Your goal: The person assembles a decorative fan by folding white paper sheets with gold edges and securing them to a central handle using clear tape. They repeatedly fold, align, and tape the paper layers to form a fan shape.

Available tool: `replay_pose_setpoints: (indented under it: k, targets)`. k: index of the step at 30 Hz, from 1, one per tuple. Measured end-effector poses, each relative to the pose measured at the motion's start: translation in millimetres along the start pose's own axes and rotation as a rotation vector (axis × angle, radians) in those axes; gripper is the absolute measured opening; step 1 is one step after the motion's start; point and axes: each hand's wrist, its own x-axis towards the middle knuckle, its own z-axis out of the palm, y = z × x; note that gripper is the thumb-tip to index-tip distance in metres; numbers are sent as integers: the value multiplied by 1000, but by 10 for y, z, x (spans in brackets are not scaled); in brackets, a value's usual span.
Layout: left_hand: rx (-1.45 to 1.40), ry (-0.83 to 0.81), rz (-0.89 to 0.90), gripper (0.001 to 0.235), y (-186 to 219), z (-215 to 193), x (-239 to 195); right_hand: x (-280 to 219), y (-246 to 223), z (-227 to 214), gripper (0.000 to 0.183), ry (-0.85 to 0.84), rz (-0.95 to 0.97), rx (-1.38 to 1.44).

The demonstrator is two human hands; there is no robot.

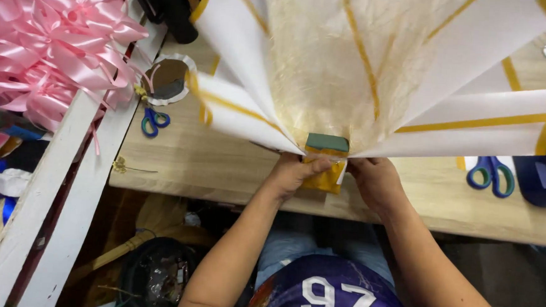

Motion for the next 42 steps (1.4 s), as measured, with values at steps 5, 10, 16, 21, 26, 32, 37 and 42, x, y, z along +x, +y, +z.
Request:
replay_pose_setpoints:
  k: [5,10,16,21,26,32,37,42]
  targets:
    - [85,95,-129,86,146,124,151,29,-85,-429,28,86,-39,-465]
    - [261,130,-179,106,532,86,269,-443,-498,-59,13,-12,-341,-662]
    - [-4,-74,-70,77,286,-3,385,-835,-999,526,46,-346,-1085,-814]
    - [2,-72,-87,73,173,79,251,-928,-1204,729,10,-522,-1425,-1052]
    - [-1,-94,-100,71,142,70,171,-971,-1423,739,12,-474,-1507,-1241]
    - [-8,-91,-106,67,159,170,403,-1036,-1487,832,11,-531,-1548,-1359]
    - [-11,-71,-108,65,161,312,646,-1093,-1361,885,17,-577,-1524,-1291]
    - [-13,-36,-112,63,83,483,699,-1140,-1315,963,23,-538,-1503,-1176]
